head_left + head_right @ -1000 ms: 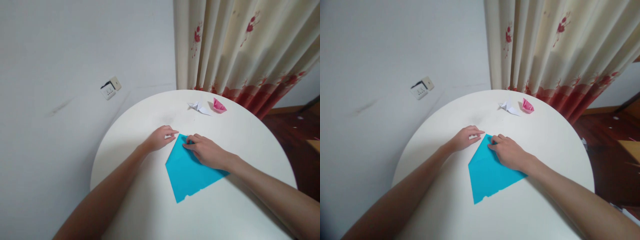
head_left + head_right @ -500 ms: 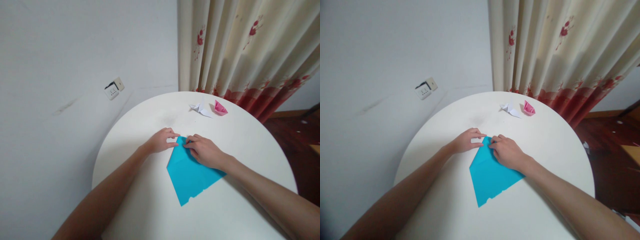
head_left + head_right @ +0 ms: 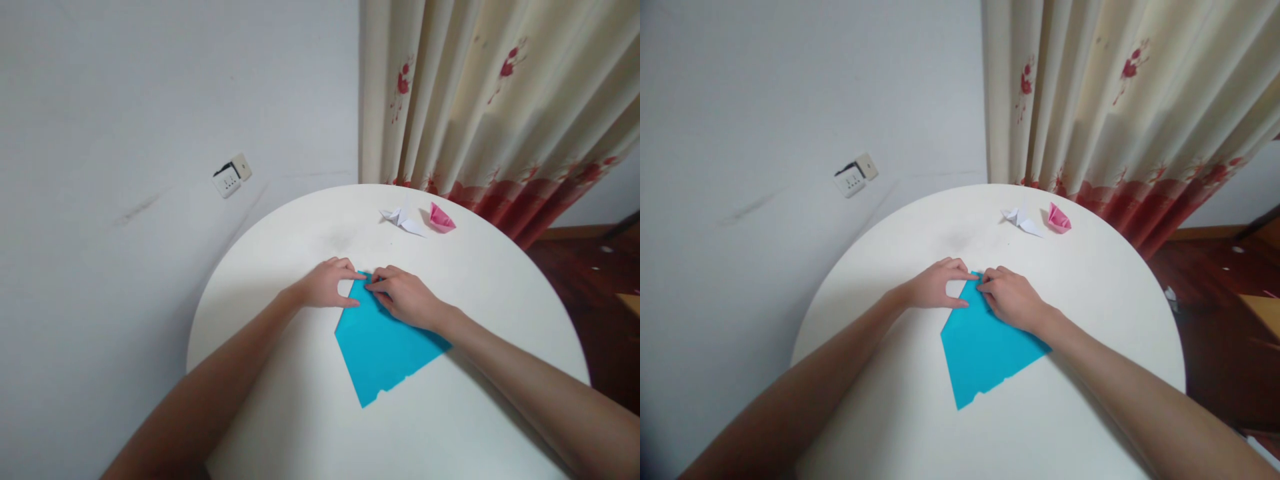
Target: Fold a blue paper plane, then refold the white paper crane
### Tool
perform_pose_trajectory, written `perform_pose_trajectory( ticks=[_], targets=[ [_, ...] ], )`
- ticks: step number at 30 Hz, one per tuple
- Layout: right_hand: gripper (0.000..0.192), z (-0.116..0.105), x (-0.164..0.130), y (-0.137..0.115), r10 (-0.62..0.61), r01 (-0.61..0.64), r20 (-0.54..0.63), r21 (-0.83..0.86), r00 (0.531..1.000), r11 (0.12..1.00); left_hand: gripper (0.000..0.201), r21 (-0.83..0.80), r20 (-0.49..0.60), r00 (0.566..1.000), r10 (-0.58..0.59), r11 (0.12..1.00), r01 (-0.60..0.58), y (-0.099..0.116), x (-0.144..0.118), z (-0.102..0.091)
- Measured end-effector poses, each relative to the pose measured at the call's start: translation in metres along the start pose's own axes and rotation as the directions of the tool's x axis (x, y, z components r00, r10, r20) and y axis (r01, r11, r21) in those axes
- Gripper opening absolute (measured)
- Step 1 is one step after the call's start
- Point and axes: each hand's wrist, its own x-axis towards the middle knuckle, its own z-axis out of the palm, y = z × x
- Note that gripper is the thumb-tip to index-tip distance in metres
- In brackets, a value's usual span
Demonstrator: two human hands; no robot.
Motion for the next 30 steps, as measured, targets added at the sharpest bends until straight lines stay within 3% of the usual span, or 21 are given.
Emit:
perform_pose_trajectory(
  ticks=[14,17,23,30],
  targets=[
    [0.023,0.007,0.003,0.011,0.009,-0.007,-0.018,0.109,1.000,0.994,0.057,-0.030,0.042,0.999,0.029,0.999,-0.028,0.007,-0.002,-0.006],
    [0.033,0.006,0.004,0.010,0.017,-0.016,-0.012,0.106,1.000,0.994,0.045,-0.082,-0.002,0.999,0.037,0.996,-0.037,0.002,-0.001,-0.004],
    [0.054,0.002,0.012,0.011,0.050,-0.060,0.111,0.085,0.993,0.995,0.031,-0.051,-0.097,0.995,0.010,0.999,-0.015,-0.010,0.002,0.005],
    [0.051,-0.003,0.016,0.007,0.091,-0.100,0.191,0.041,0.977,0.994,0.037,-0.088,-0.117,0.993,-0.016,0.996,0.006,-0.008,0.003,0.005]
  ],
)
